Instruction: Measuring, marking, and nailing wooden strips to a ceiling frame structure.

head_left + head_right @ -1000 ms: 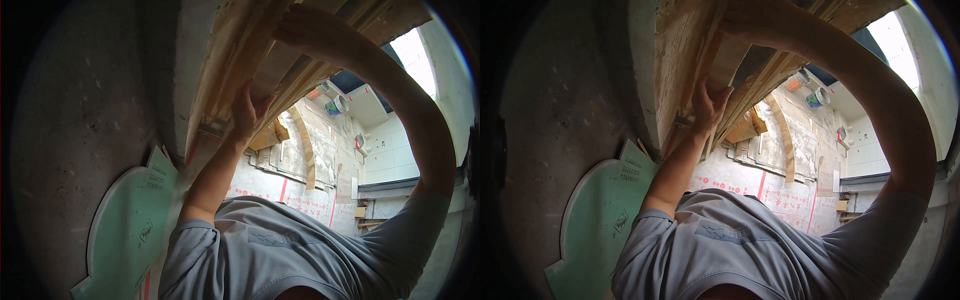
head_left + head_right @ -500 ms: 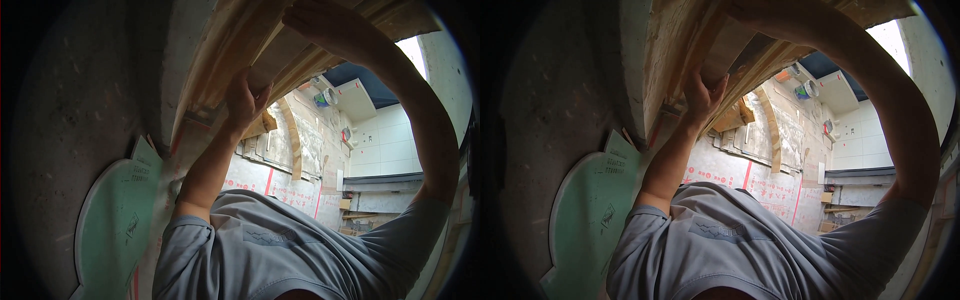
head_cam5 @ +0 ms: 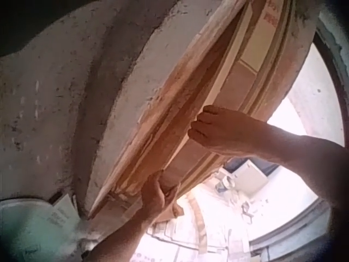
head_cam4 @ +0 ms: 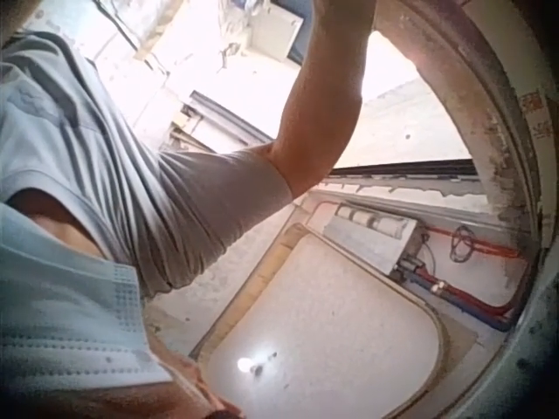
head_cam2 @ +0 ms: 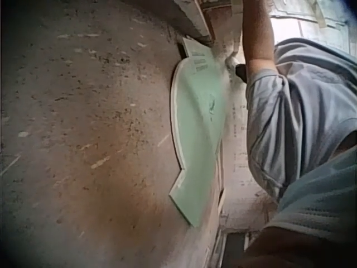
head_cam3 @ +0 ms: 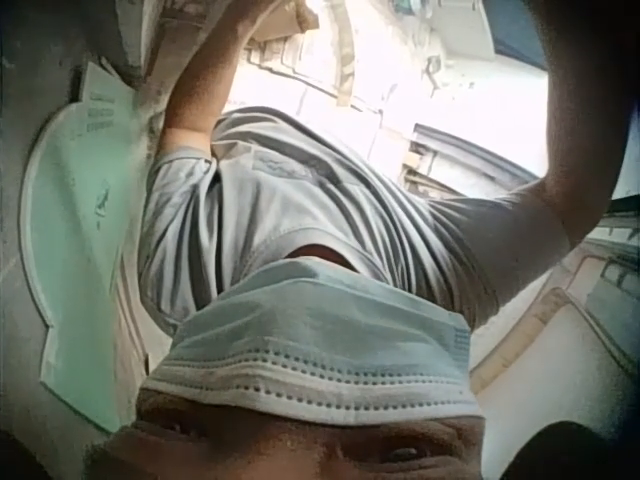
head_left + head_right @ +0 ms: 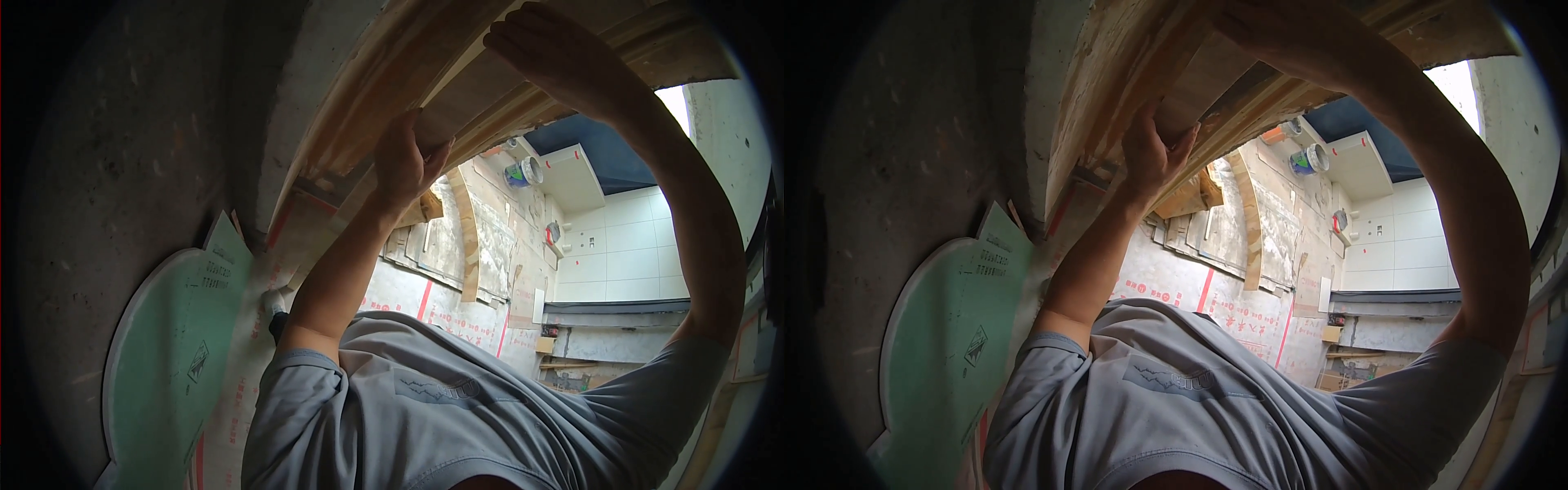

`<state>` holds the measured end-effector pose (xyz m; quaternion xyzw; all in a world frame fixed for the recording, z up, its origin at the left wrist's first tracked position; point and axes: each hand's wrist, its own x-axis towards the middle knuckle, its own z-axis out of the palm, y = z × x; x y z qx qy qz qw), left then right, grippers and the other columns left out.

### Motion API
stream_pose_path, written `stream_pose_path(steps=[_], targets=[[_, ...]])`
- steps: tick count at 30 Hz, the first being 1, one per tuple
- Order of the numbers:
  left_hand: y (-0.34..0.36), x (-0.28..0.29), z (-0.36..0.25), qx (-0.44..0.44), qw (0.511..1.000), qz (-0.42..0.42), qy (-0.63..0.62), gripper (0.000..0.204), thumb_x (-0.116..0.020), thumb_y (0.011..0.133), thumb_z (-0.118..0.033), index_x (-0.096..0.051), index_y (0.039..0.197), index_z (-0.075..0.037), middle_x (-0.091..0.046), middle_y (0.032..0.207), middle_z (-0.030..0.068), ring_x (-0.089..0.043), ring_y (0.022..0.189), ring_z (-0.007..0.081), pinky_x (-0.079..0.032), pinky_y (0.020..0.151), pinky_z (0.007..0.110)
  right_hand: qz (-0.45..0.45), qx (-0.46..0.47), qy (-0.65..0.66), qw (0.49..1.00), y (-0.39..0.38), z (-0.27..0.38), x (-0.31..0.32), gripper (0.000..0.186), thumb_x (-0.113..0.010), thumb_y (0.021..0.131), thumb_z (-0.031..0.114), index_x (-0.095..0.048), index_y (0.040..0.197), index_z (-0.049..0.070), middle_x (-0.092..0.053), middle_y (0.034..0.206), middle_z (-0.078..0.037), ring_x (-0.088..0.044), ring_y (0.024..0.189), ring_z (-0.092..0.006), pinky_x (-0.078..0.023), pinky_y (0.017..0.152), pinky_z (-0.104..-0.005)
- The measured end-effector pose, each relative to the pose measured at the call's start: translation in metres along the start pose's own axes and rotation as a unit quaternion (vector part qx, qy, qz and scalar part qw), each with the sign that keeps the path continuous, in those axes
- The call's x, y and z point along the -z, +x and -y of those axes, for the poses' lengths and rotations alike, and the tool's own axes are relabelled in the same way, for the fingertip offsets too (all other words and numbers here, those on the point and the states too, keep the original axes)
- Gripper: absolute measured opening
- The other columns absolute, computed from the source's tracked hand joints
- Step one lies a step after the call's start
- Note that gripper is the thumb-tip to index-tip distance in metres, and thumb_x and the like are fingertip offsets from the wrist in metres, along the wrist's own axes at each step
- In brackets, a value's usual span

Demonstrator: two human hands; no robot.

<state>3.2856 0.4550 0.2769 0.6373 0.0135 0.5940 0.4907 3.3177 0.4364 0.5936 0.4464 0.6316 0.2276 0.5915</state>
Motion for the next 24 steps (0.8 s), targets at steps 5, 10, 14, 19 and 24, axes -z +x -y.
stream_pose_path(steps=[5,10,14,19,24], targets=[[-0.01,0.011,0.006,0.013,0.999,0.017,0.029,0.072,-0.085,0.078,-0.022,-0.046,0.132,0.005,-0.062,0.113,0.0236,-0.064,0.1,0.0376,-0.052,0.087,0.043,-0.069,0.013,-0.028,0.997,0.0,-0.001,0.007,0.023,-0.066,0.09,0.015,-0.063,0.108,0.001,-0.063,0.101,-0.009,-0.06,0.098,-0.0222,-0.049,0.094,-0.035],[-0.065,0.023,0.041,0.064,0.997,0.049,0.02,0.069,-0.083,0.08,-0.029,-0.048,0.128,0.005,-0.06,0.112,0.0248,-0.062,0.097,0.0424,-0.051,0.084,0.047,-0.002,0.011,-0.048,0.999,-0.001,-0.003,0.019,0.025,-0.067,0.089,0.015,-0.063,0.108,0.0,-0.063,0.1,-0.009,-0.06,0.099,-0.0222,-0.048,0.094,-0.0347],[-0.074,0.022,0.048,0.06,0.997,0.054,0.021,0.069,-0.083,0.079,-0.029,-0.047,0.128,0.005,-0.06,0.111,0.0254,-0.062,0.097,0.0433,-0.051,0.084,0.048,-0.068,0.0,0.002,0.998,-0.001,-0.005,0.005,0.024,-0.068,0.088,0.015,-0.062,0.106,0.0,-0.063,0.099,-0.009,-0.06,0.099,-0.0228,-0.048,0.094,-0.0345],[-0.078,0.022,0.05,0.057,0.995,0.07,0.036,0.069,-0.083,0.079,-0.027,-0.047,0.128,0.006,-0.06,0.109,0.0252,-0.062,0.095,0.0438,-0.051,0.084,0.048,-0.012,-0.013,-0.005,1.0,0.0,0.002,0.012,0.027,-0.068,0.088,0.013,-0.062,0.11,0.0,-0.063,0.106,-0.01,-0.06,0.105,-0.0234,-0.047,0.1,-0.0355],[-0.077,0.022,0.047,0.03,0.998,0.031,0.051,0.072,-0.083,0.078,-0.027,-0.045,0.13,0.006,-0.06,0.107,0.0253,-0.062,0.093,0.0445,-0.051,0.081,0.048,-0.116,-0.032,-0.047,0.992,-0.009,0.003,-0.002,0.029,-0.065,0.089,0.009,-0.061,0.116,0.0,-0.064,0.114,-0.01,-0.059,0.112,-0.0244,-0.044,0.107,-0.0359]])
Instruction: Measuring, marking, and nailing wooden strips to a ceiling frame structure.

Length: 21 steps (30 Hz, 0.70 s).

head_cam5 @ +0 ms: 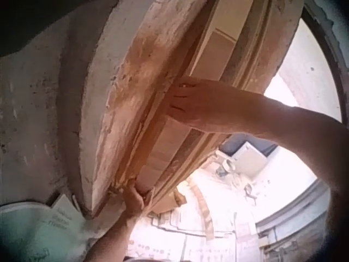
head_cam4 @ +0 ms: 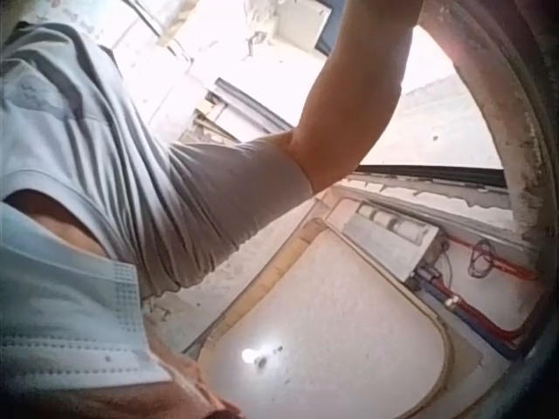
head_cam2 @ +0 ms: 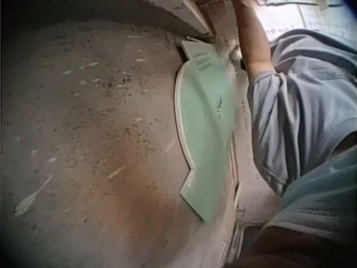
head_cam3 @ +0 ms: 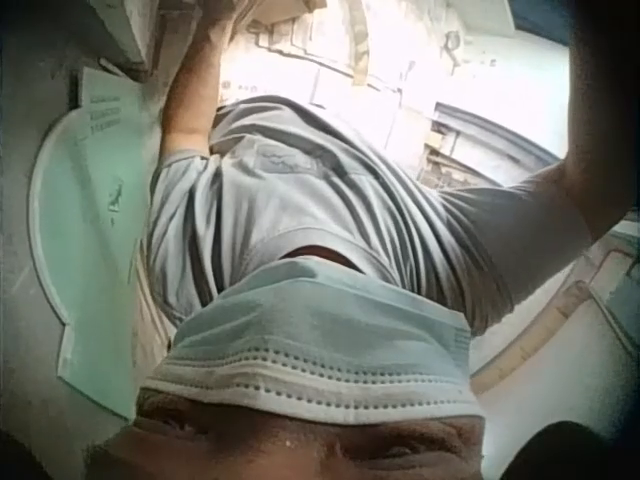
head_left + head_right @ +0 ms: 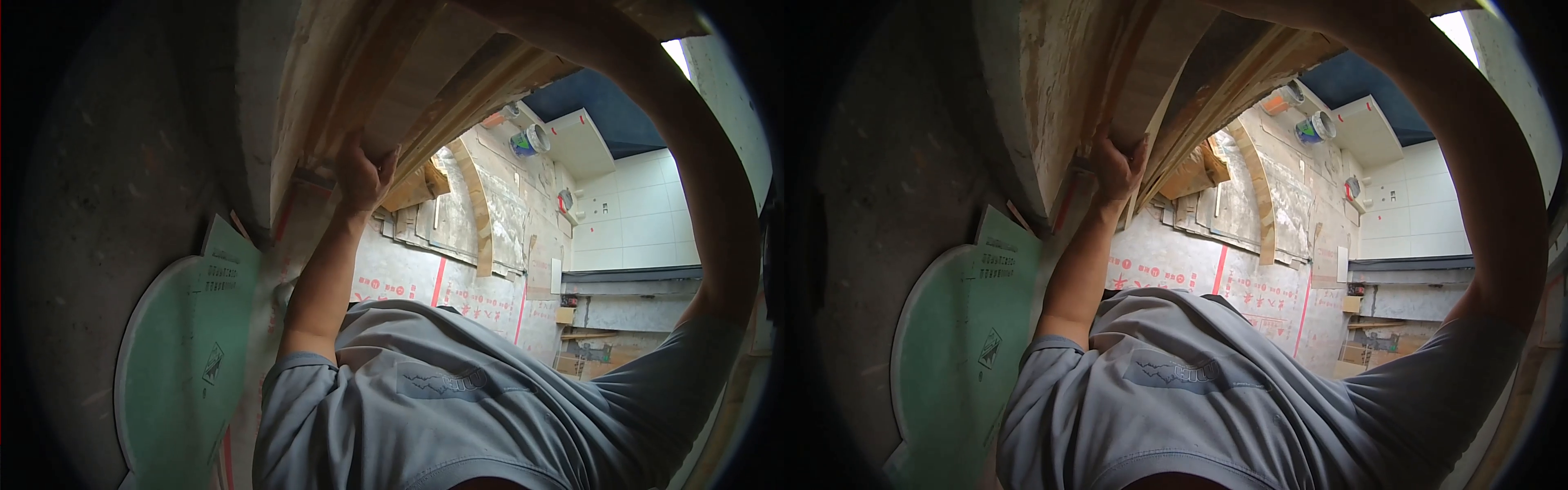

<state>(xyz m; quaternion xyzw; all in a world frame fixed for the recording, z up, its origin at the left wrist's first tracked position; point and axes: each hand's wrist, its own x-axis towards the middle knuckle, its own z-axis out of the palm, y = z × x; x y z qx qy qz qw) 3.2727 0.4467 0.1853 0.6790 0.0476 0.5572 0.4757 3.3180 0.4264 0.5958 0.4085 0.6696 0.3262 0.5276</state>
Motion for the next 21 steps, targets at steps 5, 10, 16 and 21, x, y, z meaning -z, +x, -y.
stream_pose_path(steps=[5,10,16,21], targets=[[-0.004,0.003,0.005,-0.032,0.998,0.01,0.06,0.075,-0.082,0.078,-0.028,-0.043,0.131,0.008,-0.06,0.107,0.0263,-0.062,0.092,0.0454,-0.051,0.08,0.049,-0.033,-0.016,0.03,0.999,-0.004,0.005,-0.005,0.029,-0.065,0.088,0.005,-0.062,0.116,0.0,-0.064,0.115,-0.009,-0.059,0.113,-0.0247,-0.044,0.108,-0.0351],[-0.005,-0.003,0.008,-0.029,0.998,0.013,0.06,0.076,-0.081,0.08,-0.029,-0.042,0.133,0.009,-0.06,0.108,0.0277,-0.062,0.093,0.0473,-0.051,0.082,0.049,0.017,-0.025,0.048,0.998,-0.009,0.005,-0.001,0.023,-0.065,0.087,0.005,-0.064,0.11,0.001,-0.065,0.11,-0.008,-0.06,0.109,-0.0254,-0.048,0.103,-0.0335],[0.0,0.005,0.012,-0.075,0.984,0.02,0.161,0.073,-0.075,0.087,-0.025,-0.033,0.136,0.008,-0.059,0.104,0.028,-0.063,0.087,0.045,-0.052,0.077,0.048,-0.069,-0.073,0.061,0.993,-0.004,0.018,-0.012,0.019,-0.07,0.082,0.008,-0.064,0.101,0.006,-0.066,0.103,-0.007,-0.061,0.107,-0.0266,-0.049,0.1,-0.0329],[-0.011,-0.01,0.019,0.028,0.996,0.037,0.078,0.075,-0.074,0.087,-0.027,-0.031,0.138,0.008,-0.056,0.11,0.0311,-0.062,0.089,0.049,-0.053,0.077,0.049,-0.247,-0.09,0.071,0.962,-0.029,0.034,-0.015,0.023,-0.071,0.083,0.011,-0.064,0.105,0.011,-0.068,0.103,-0.007,-0.06,0.11,-0.0274,-0.043,0.108,-0.0397]])
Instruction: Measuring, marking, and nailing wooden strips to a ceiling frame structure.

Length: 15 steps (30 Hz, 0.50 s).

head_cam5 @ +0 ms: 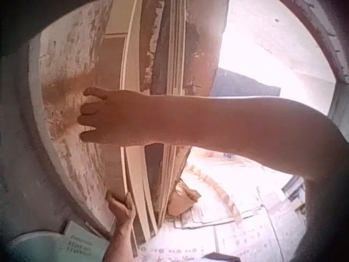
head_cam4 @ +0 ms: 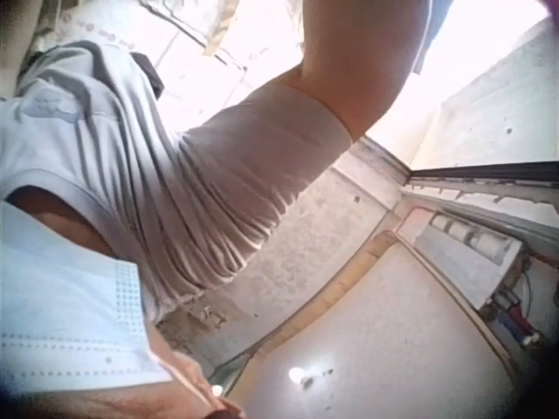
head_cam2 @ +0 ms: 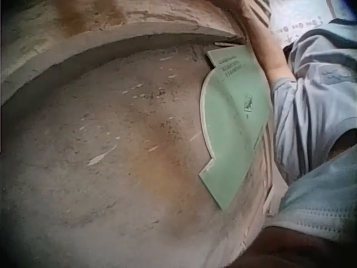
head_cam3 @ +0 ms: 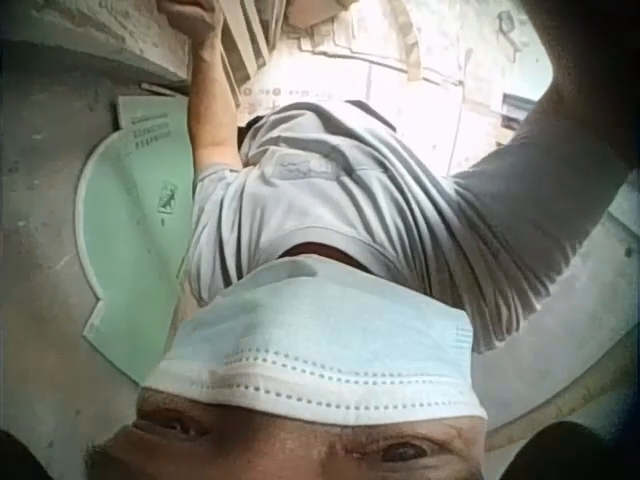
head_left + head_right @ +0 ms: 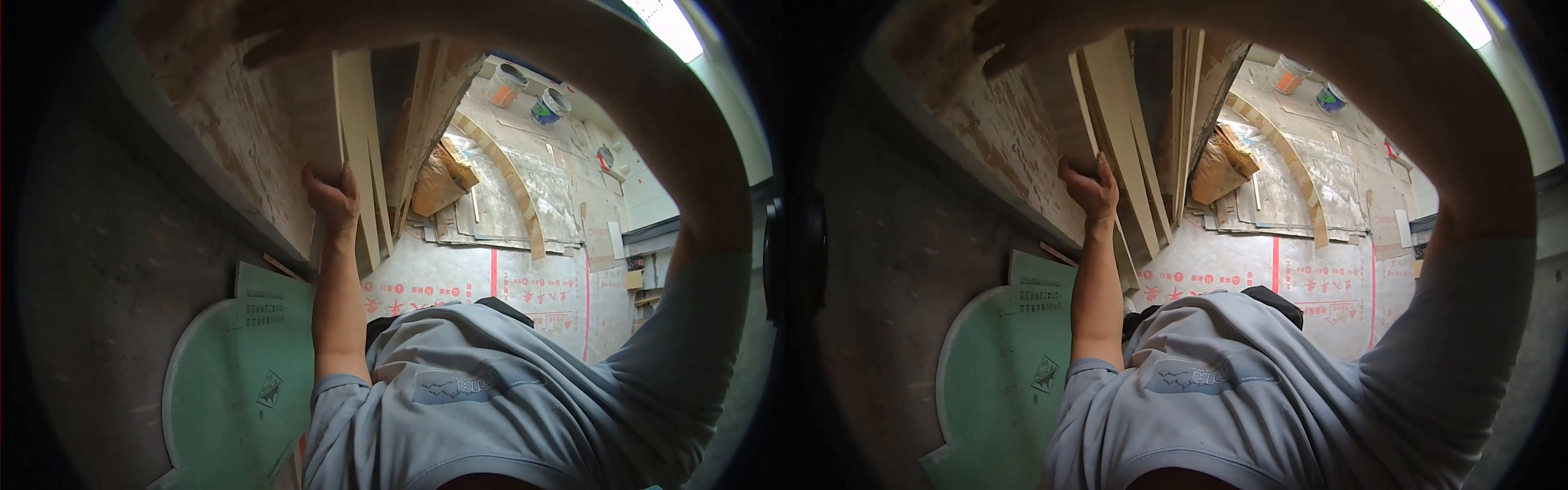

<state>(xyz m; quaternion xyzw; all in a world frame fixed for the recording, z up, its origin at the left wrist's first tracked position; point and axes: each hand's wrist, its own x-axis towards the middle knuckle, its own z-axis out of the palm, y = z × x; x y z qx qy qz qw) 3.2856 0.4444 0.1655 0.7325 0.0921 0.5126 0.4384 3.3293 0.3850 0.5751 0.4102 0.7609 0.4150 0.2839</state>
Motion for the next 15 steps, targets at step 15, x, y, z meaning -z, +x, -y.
stream_pose_path(steps=[15], targets=[[-0.03,0.073,-0.048,0.029,0.997,0.032,0.065,0.063,-0.058,0.097,-0.027,-0.026,0.14,0.007,-0.044,0.125,0.0298,-0.052,0.112,0.0415,-0.045,0.097,0.049,-0.031,-0.566,0.604,0.56,-0.1,0.373,0.011,0.048,-0.072,0.088,0.026,-0.055,0.129,0.007,-0.063,0.114,-0.015,-0.061,0.109,-0.0351,-0.049,0.094,-0.0438]])
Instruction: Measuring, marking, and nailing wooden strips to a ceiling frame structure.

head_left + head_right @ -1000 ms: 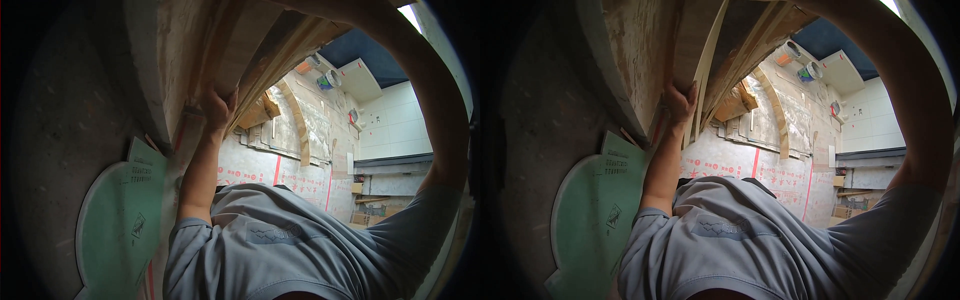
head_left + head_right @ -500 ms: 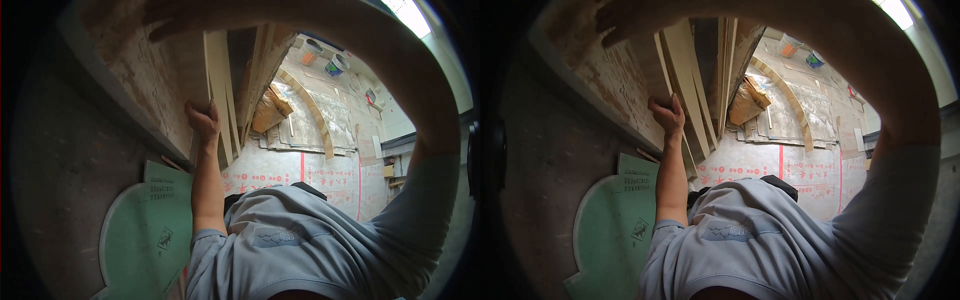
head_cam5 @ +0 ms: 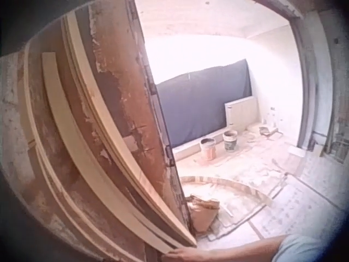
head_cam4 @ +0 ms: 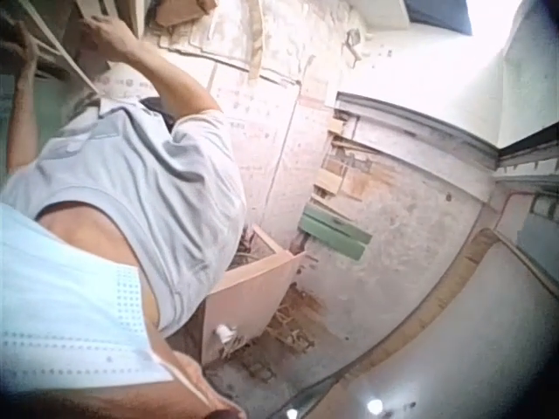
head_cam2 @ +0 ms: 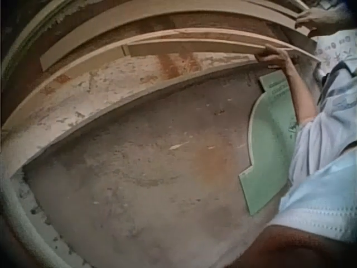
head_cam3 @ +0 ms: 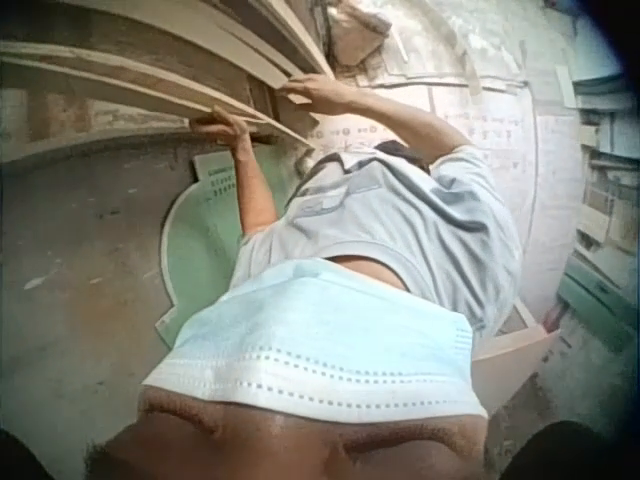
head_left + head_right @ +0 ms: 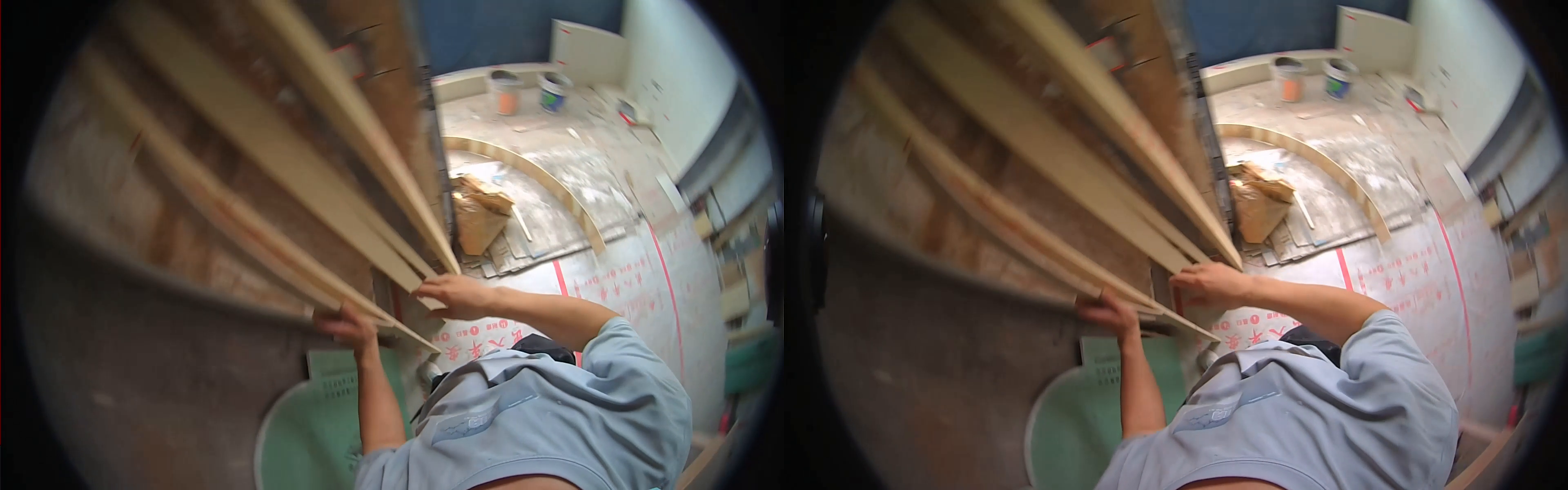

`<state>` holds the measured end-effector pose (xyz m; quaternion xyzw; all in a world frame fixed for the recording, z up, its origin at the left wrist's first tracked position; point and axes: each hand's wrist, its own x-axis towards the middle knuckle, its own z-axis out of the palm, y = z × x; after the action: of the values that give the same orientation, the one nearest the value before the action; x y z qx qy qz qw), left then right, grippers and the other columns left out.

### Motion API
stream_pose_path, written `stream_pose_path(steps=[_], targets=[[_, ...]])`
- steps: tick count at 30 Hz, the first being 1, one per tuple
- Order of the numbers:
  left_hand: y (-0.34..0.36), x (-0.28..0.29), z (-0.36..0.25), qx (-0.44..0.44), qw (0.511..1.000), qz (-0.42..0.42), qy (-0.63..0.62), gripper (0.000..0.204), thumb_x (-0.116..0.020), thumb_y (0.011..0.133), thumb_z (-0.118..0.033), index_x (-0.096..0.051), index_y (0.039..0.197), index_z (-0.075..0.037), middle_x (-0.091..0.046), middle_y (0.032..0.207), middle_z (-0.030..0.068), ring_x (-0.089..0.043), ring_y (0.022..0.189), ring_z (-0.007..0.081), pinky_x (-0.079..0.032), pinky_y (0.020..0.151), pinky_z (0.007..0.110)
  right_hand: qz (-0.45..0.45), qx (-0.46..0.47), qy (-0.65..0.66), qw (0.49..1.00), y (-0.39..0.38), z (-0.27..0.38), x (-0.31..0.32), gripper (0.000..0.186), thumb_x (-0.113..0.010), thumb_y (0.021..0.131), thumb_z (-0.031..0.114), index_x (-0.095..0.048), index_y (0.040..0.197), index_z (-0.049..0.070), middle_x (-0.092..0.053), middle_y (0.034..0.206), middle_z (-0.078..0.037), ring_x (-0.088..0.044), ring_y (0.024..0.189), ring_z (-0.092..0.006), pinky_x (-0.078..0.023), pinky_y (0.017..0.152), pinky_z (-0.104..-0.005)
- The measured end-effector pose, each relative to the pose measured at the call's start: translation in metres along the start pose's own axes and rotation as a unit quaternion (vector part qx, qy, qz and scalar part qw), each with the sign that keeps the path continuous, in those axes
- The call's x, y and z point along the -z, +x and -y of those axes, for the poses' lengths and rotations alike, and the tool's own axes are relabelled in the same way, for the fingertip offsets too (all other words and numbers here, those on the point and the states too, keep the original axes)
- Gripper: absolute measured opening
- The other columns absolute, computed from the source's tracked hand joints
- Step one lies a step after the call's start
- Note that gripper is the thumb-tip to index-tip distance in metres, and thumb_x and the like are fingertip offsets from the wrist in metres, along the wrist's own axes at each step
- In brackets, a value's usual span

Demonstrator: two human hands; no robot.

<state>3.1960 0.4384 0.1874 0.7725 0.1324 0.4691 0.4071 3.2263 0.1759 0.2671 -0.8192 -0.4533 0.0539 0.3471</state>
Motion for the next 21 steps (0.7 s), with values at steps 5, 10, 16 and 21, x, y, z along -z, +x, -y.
stream_pose_path(steps=[5,10,16,21], targets=[[-0.041,0.065,-0.01,-0.126,0.981,0.122,-0.08,0.058,-0.053,0.101,-0.03,-0.024,0.134,0.009,-0.039,0.131,0.0265,-0.048,0.111,0.03,-0.039,0.104,0.045,-0.026,-0.154,0.123,0.98,-0.077,-0.025,-0.028,0.042,-0.07,0.09,0.024,-0.055,0.125,0.008,-0.064,0.111,-0.013,-0.062,0.106,-0.0342,-0.051,0.089,-0.0436],[-0.095,0.016,-0.077,-0.117,0.86,0.423,-0.261,0.069,-0.054,0.099,-0.041,-0.019,0.137,0.005,-0.043,0.119,0.0191,-0.045,0.093,0.0237,-0.044,0.084,0.038,-0.105,-0.259,0.117,0.953,-0.15,-0.004,-0.05,0.039,-0.072,0.087,0.026,-0.06,0.119,0.008,-0.07,0.095,-0.013,-0.066,0.092,-0.0345,-0.051,0.077,-0.047],[-0.148,-0.045,-0.105,-0.075,0.662,0.671,-0.324,0.062,-0.046,0.103,-0.048,-0.039,0.137,0.004,-0.05,0.116,0.0126,-0.048,0.094,0.0201,-0.041,0.085,0.034,-0.284,-0.429,0.13,0.848,-0.226,0.078,-0.097,0.039,-0.069,0.088,0.028,-0.059,0.12,0.008,-0.072,0.097,-0.01,-0.068,0.091,-0.0324,-0.052,0.081,-0.045],[-0.197,-0.031,-0.125,-0.099,0.41,0.844,-0.332,0.049,-0.041,0.103,-0.043,-0.058,0.115,0.001,-0.053,0.081,0.0048,-0.05,0.073,0.0141,-0.042,0.066,0.03,-0.512,-0.584,0.211,0.594,-0.28,0.183,-0.163,0.046,-0.072,0.087,0.025,-0.058,0.124,0.003,-0.071,0.094,-0.012,-0.069,0.088,-0.0232,-0.053,0.08,-0.0361]])
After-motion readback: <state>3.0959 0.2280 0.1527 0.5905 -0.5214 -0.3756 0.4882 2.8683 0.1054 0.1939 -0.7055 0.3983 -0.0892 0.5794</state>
